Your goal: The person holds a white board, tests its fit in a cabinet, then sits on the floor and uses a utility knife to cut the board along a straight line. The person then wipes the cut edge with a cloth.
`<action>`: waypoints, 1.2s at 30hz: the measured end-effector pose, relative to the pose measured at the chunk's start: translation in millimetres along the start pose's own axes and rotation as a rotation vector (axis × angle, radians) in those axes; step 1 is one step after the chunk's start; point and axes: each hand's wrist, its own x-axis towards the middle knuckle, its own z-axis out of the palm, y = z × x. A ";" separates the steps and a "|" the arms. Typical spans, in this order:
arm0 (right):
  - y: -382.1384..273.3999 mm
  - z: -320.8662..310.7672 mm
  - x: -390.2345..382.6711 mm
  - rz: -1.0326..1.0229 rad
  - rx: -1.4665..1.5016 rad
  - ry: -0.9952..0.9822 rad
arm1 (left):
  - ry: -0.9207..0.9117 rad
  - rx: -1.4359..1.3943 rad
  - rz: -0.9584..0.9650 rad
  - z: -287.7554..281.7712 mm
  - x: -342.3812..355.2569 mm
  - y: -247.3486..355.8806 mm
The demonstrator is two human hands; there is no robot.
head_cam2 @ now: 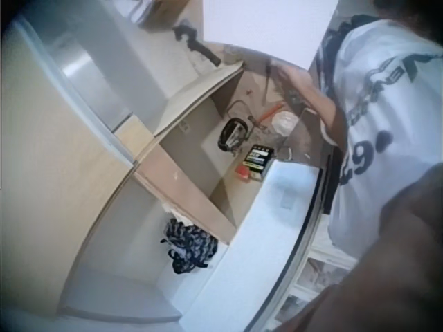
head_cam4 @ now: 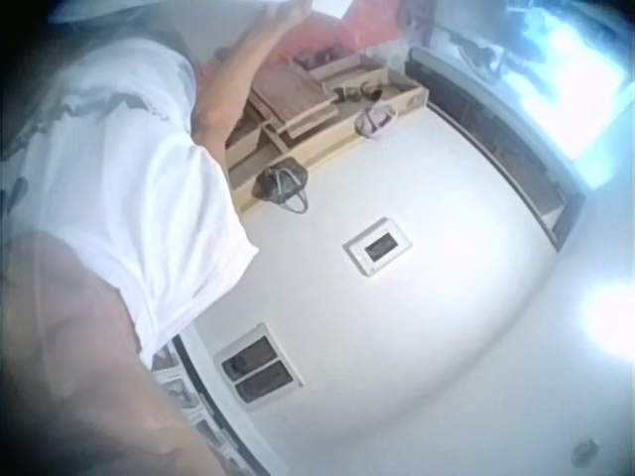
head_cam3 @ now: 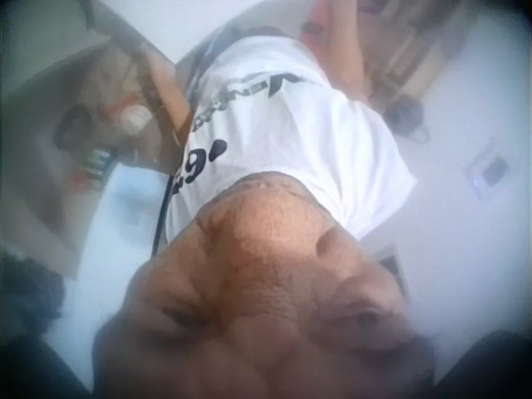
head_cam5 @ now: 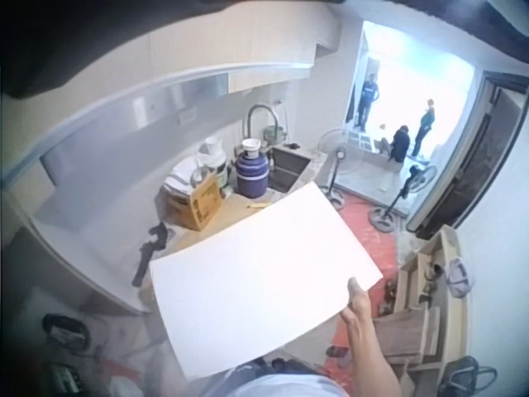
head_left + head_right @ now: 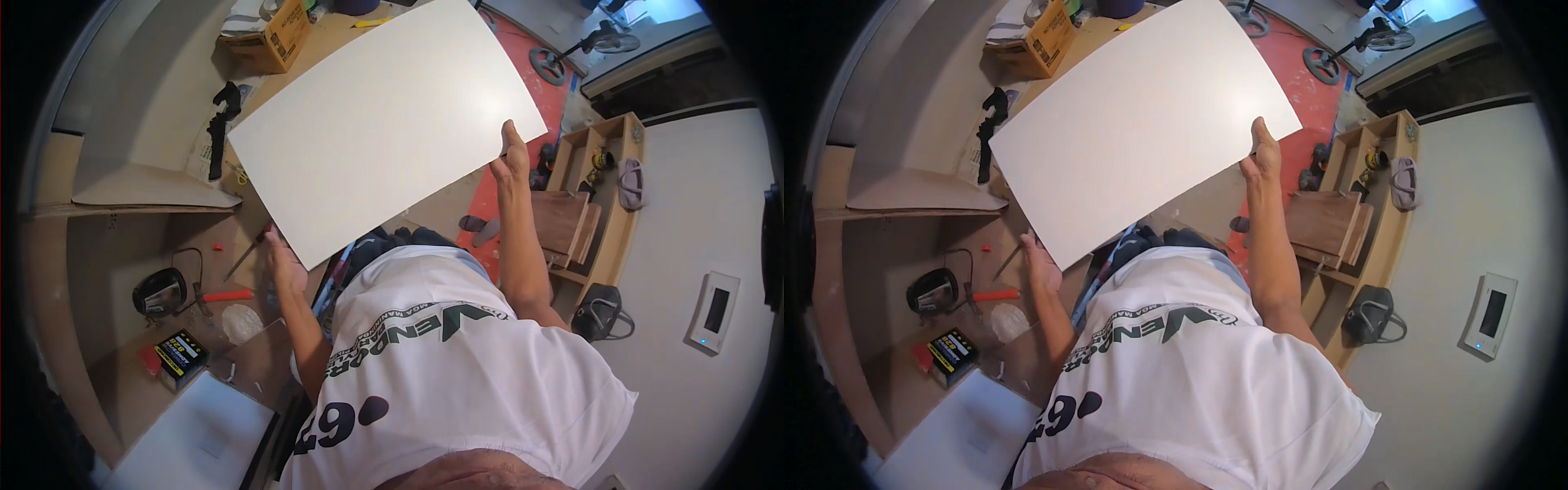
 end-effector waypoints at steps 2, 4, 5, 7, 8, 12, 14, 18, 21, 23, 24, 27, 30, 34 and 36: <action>8.3 4.1 1.6 -0.027 0.003 -0.018 | -0.030 0.225 0.042 15.3 -3.9 8.5; 11.7 4.9 0.3 -0.041 0.012 -0.005 | -0.050 0.301 0.053 26.2 -7.3 15.5; 12.9 1.9 1.6 -0.046 0.022 -0.015 | -0.054 0.265 0.049 29.0 -8.7 18.6; 12.5 -4.5 5.9 -0.058 0.040 -0.035 | -0.057 0.236 0.047 35.5 -4.0 21.0; 12.6 -4.1 7.2 -0.062 0.053 -0.025 | -0.052 0.244 0.052 36.1 -2.1 24.0; 7.7 -10.5 13.8 -0.053 0.078 0.020 | -0.054 0.270 0.085 51.1 -1.1 28.5; 9.9 -24.2 24.3 -0.067 0.057 -0.001 | -0.088 0.224 0.055 71.9 -8.9 36.4; -3.8 -40.3 30.8 -0.018 -0.077 0.080 | -0.065 0.300 0.085 86.6 -14.2 49.6; -15.9 -49.6 17.0 0.012 -0.026 0.117 | -0.226 0.173 0.044 108.8 -26.2 59.2; -19.2 -49.3 5.2 0.005 -0.002 0.118 | -0.250 0.033 0.048 120.7 -39.6 66.9; -24.6 -50.2 3.9 0.002 -0.026 0.125 | -0.274 -0.037 0.041 128.3 -44.8 70.6; -56.4 -62.5 17.4 0.039 -0.112 0.087 | -0.438 -0.124 0.021 151.0 -48.5 78.3; -76.2 -70.2 25.1 -0.042 -0.233 0.162 | -0.433 -0.123 0.001 170.2 -51.6 76.0; -111.7 -70.5 23.1 -0.075 -0.292 0.209 | -0.445 -0.062 0.016 215.5 -58.4 78.6; -127.8 -74.3 28.1 -0.088 -0.390 0.226 | -0.496 -0.016 0.019 230.1 -63.7 87.7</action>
